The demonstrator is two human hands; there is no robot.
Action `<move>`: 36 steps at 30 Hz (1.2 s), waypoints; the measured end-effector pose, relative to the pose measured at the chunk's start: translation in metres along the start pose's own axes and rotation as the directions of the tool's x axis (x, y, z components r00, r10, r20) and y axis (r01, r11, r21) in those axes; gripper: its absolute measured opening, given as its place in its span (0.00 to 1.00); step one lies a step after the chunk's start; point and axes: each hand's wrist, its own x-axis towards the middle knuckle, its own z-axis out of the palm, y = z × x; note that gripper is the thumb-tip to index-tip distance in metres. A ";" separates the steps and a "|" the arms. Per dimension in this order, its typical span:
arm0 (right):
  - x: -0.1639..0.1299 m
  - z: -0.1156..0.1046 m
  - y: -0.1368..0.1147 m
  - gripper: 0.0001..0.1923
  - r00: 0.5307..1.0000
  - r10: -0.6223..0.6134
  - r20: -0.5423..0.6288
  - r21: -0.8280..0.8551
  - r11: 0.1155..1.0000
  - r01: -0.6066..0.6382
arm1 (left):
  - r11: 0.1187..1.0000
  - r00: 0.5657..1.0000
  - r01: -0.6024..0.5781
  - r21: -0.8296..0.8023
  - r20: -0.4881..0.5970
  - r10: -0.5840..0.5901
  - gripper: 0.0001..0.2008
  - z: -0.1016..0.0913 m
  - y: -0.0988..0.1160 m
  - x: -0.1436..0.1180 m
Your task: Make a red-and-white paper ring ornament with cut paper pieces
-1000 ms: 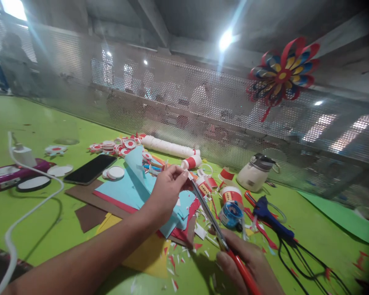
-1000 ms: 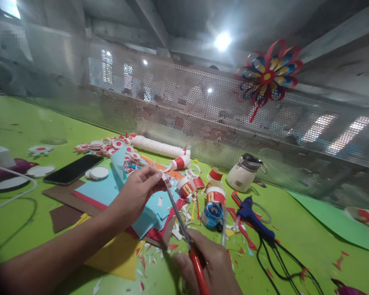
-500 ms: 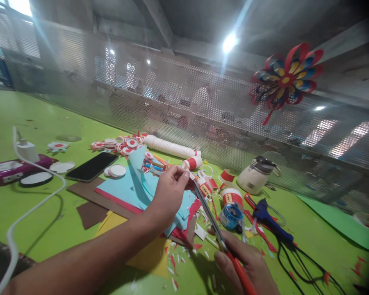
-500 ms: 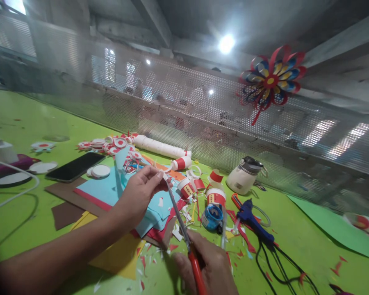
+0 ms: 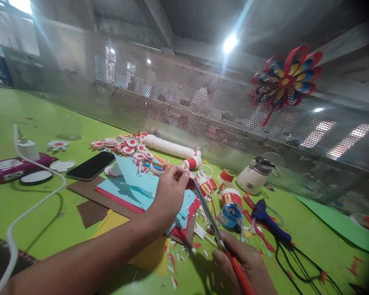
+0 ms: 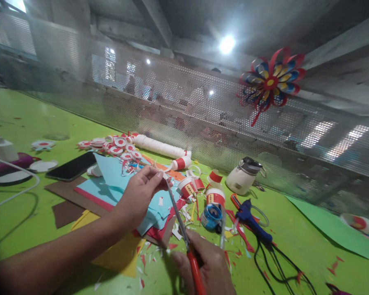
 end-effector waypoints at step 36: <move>-0.003 0.012 0.000 0.19 0.992 -0.037 -0.117 -0.010 0.999 0.036 | 0.999 0.997 -0.046 0.008 -0.065 0.046 0.06 0.002 -0.005 -0.001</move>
